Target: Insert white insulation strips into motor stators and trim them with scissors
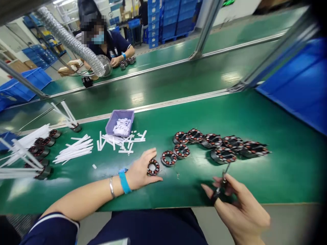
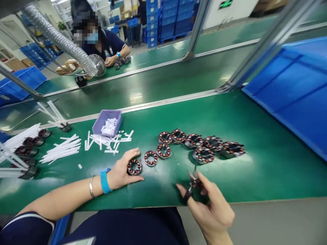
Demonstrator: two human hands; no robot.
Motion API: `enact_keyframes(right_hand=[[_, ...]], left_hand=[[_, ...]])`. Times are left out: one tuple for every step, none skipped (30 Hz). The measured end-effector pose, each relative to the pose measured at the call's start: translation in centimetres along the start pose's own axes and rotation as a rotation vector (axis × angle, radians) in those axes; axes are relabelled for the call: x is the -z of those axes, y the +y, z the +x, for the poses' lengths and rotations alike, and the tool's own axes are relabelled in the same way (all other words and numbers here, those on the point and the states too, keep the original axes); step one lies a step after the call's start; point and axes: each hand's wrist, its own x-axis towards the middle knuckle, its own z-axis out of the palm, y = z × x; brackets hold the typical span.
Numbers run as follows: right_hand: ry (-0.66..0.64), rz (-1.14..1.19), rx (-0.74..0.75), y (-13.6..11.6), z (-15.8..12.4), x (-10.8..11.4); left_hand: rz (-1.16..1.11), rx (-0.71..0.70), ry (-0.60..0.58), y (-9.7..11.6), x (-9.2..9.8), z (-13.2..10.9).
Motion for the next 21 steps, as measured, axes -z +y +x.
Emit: enact_keyframes(right_hand=[[0.05,-0.067,-0.003,0.3,0.9,0.2],[0.087,-0.142,-0.023,0.9,1.9,0.4],[0.119,-0.208,-0.064,1.7,3.0,0.6],[0.136,-0.244,-0.117,2.6,4.1,0.8],[0.142,-0.248,-0.171,3.6,5.2,1.1],[0.127,-0.226,-0.227,4.7,6.4,1.3],[0.077,-0.185,-0.266,5.7,7.5,1.6],[0.05,-0.164,-0.268,6.6,8.5,1.9],[0.022,-0.141,-0.258,7.3,9.5,2.0],[0.002,-0.124,-0.237,7.9,10.4,2.1],[-0.007,-0.111,-0.214,8.3,11.2,2.1],[-0.016,-0.093,-0.199,8.6,11.8,1.9],[-0.023,-0.074,-0.189,8.8,12.4,1.6],[-0.027,-0.057,-0.182,9.0,13.0,1.2],[-0.029,-0.041,-0.178,9.1,13.6,0.7],[-0.03,-0.027,-0.175,9.2,14.3,0.2],[-0.028,-0.016,-0.175,9.3,14.9,-0.4],[-0.02,-0.008,-0.176,9.4,15.7,-1.0],[-0.008,-0.004,-0.179,9.5,16.4,-1.5],[0.009,-0.002,-0.183,9.6,17.1,-1.9],[0.029,-0.004,-0.189,9.7,17.7,-2.1]], left_hand=[[0.018,-0.004,0.008,0.3,-0.8,0.9],[0.036,-0.014,0.011,0.6,-1.6,2.0],[0.049,-0.022,0.016,1.0,-2.5,3.0],[0.06,-0.023,0.027,1.2,-3.2,4.2],[0.067,-0.02,0.04,1.4,-3.9,5.3],[0.072,-0.013,0.056,1.4,-4.5,6.4],[0.073,-0.01,0.072,1.4,-5.1,7.6],[0.07,-0.008,0.083,1.4,-5.6,8.8],[0.065,-0.008,0.086,1.3,-6.1,9.9],[0.061,-0.01,0.084,1.4,-6.5,10.9],[0.058,-0.01,0.081,1.4,-7.0,11.9],[0.057,-0.005,0.081,1.5,-7.3,12.8],[0.056,0.003,0.085,1.6,-7.7,13.7],[0.055,0.012,0.092,1.7,-8.0,14.6],[0.053,0.021,0.1,1.8,-8.3,15.5],[0.051,0.03,0.106,1.9,-8.5,16.5],[0.05,0.039,0.111,2.1,-8.6,17.6],[0.05,0.048,0.116,2.3,-8.7,18.6],[0.051,0.055,0.117,2.5,-8.7,19.6],[0.055,0.063,0.112,2.8,-8.5,20.4],[0.063,0.071,0.097,3.0,-8.2,20.9]])
